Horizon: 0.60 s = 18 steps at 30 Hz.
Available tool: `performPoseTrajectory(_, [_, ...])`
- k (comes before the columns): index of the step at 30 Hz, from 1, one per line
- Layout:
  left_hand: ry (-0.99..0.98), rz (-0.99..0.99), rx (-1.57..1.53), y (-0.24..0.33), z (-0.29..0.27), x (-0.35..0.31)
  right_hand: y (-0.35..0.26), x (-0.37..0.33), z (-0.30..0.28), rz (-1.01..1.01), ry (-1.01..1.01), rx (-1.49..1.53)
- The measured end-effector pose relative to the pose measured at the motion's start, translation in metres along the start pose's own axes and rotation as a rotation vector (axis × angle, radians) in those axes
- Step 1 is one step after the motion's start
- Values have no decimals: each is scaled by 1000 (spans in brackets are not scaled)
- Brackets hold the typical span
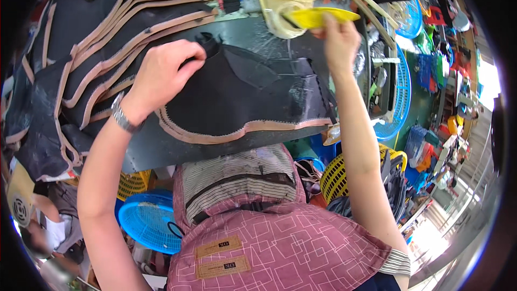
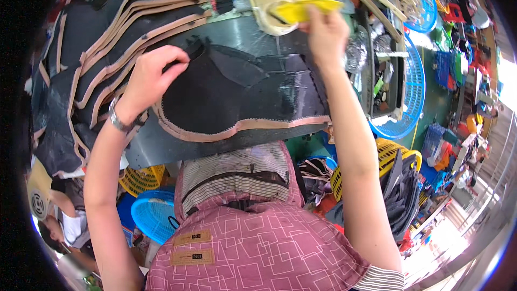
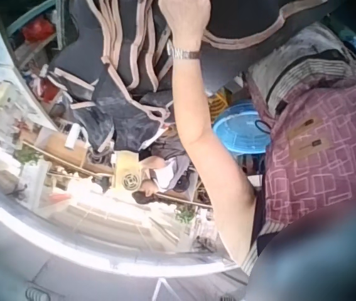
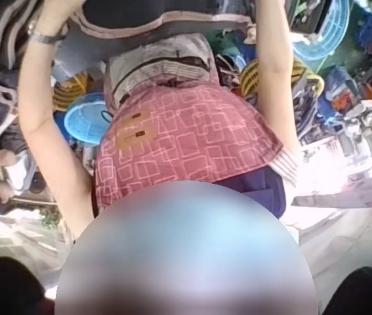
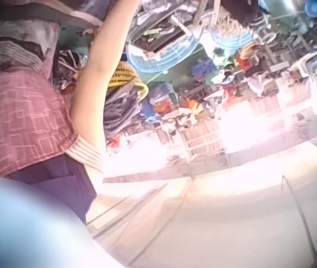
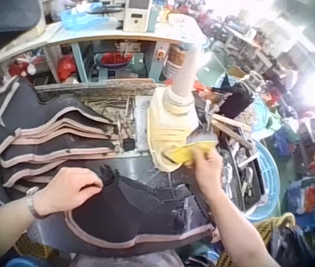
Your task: Applying adhesive to shoe upper components using a manual applicator.
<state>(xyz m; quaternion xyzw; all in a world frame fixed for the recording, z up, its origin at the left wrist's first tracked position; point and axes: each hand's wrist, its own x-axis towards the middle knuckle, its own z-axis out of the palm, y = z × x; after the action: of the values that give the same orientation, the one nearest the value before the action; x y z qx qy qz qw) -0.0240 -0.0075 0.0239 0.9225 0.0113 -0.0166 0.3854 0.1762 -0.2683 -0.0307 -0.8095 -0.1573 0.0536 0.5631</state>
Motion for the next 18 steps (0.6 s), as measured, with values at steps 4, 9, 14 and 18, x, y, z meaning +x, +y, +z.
performPoseTrajectory(4, [-100,35,-20,-23,1,7,-46,-48,16,535,133,456])
performPoseTrajectory(9, [-194,79,-90,-39,-1,15,-43,-155,73,-53,-355,226])
performPoseTrajectory(14, [-179,118,-87,-51,5,21,-29,-177,94,-96,-26,113])
performPoseTrajectory(18, [-151,59,-141,-56,10,22,-47,-170,141,-417,-253,-24])
